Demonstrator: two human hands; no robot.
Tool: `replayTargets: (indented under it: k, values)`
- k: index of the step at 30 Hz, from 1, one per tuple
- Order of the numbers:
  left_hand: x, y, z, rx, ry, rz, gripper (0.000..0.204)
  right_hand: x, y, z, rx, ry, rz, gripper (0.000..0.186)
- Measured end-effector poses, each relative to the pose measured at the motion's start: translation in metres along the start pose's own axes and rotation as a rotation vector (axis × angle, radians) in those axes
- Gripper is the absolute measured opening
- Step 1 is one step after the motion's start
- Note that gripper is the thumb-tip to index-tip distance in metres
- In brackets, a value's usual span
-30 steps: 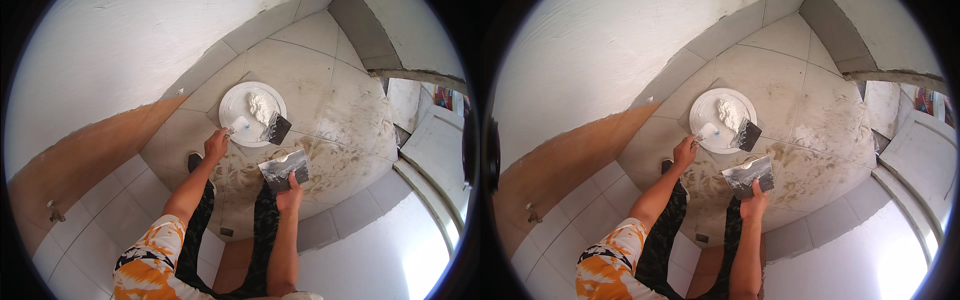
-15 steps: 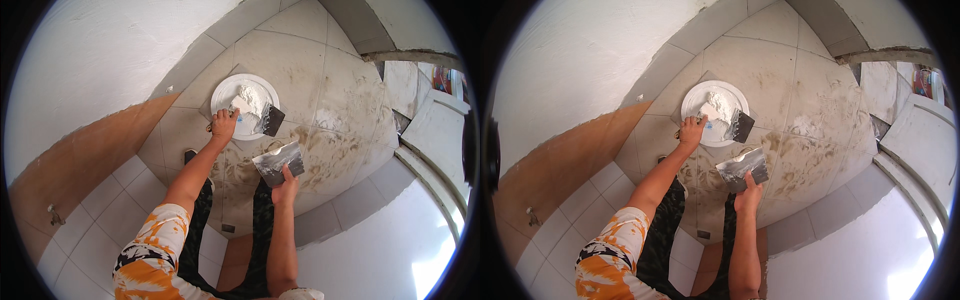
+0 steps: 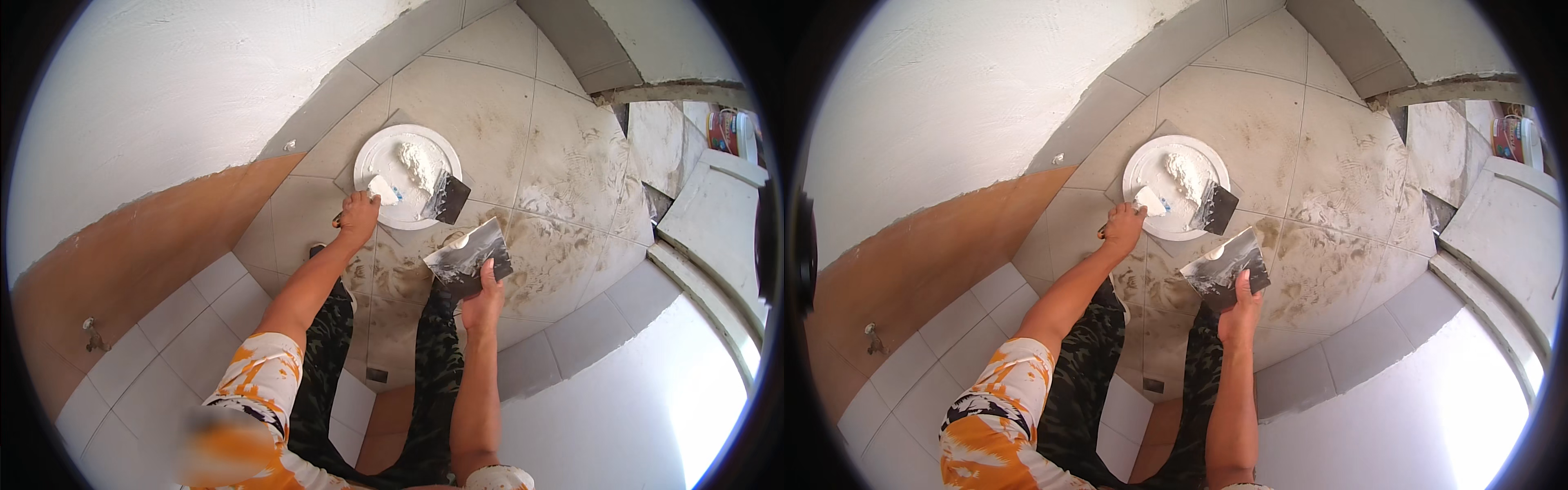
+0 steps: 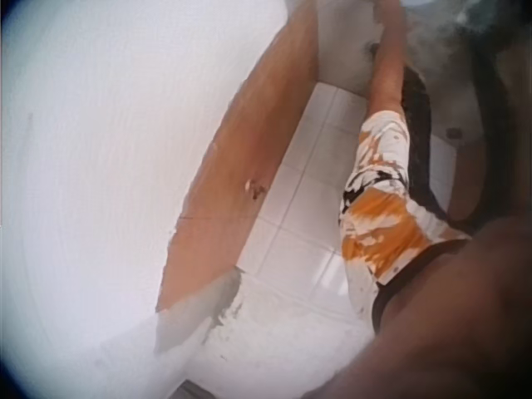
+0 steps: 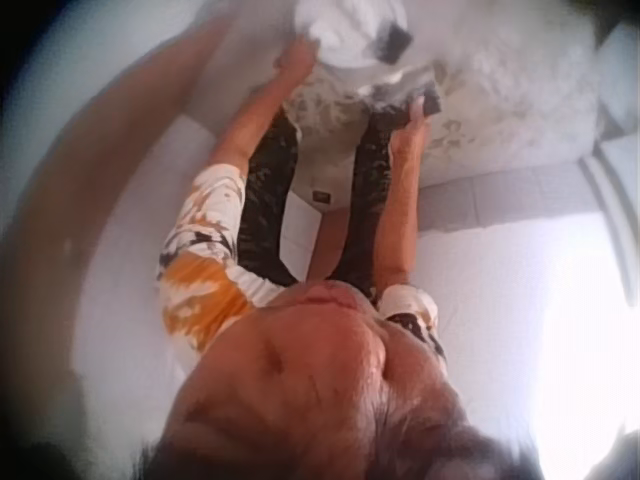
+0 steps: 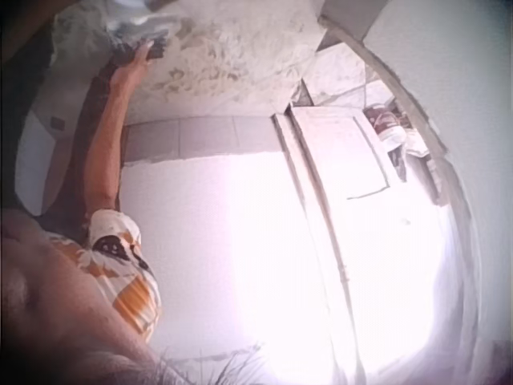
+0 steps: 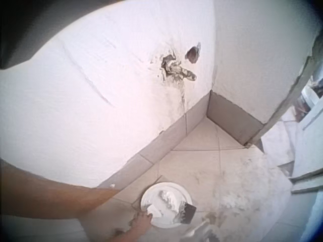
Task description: The person scoops plaster from a bucket using a trowel and applies it to the wall with a putty knife. They repeatedly smooth the plaster across the wall surface, occasionally returning to the bucket to reload the trowel.
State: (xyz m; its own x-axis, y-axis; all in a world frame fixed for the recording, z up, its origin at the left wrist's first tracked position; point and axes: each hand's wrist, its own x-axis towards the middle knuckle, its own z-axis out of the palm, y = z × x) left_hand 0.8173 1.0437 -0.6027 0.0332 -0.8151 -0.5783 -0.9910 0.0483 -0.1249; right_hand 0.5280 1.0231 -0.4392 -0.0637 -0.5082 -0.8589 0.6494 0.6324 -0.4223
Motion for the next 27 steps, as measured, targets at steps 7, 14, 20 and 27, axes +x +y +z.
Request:
replayTargets:
  k: [7, 14, 20, 27]
  values:
    - [-0.082, -0.046, -0.043, -0.918, 0.361, 0.149, 0.049, 0.116, 0.016, 0.017, -0.169, -0.221, 0.340, 0.030]
    - [-0.123, -0.041, -0.121, -1.089, 0.551, 0.279, 0.054, 0.044, 0.043, 0.107, 0.008, -0.452, 0.481, 0.036]
    - [-0.251, -0.083, -0.250, -0.823, 0.667, 0.252, 0.057, -0.118, -0.025, 0.141, -0.094, -0.625, 0.340, 0.041]
    - [-0.481, -0.115, -0.320, -1.084, 0.643, -0.171, 0.047, -0.356, -0.133, 0.231, -0.213, -0.919, 0.367, 0.047]
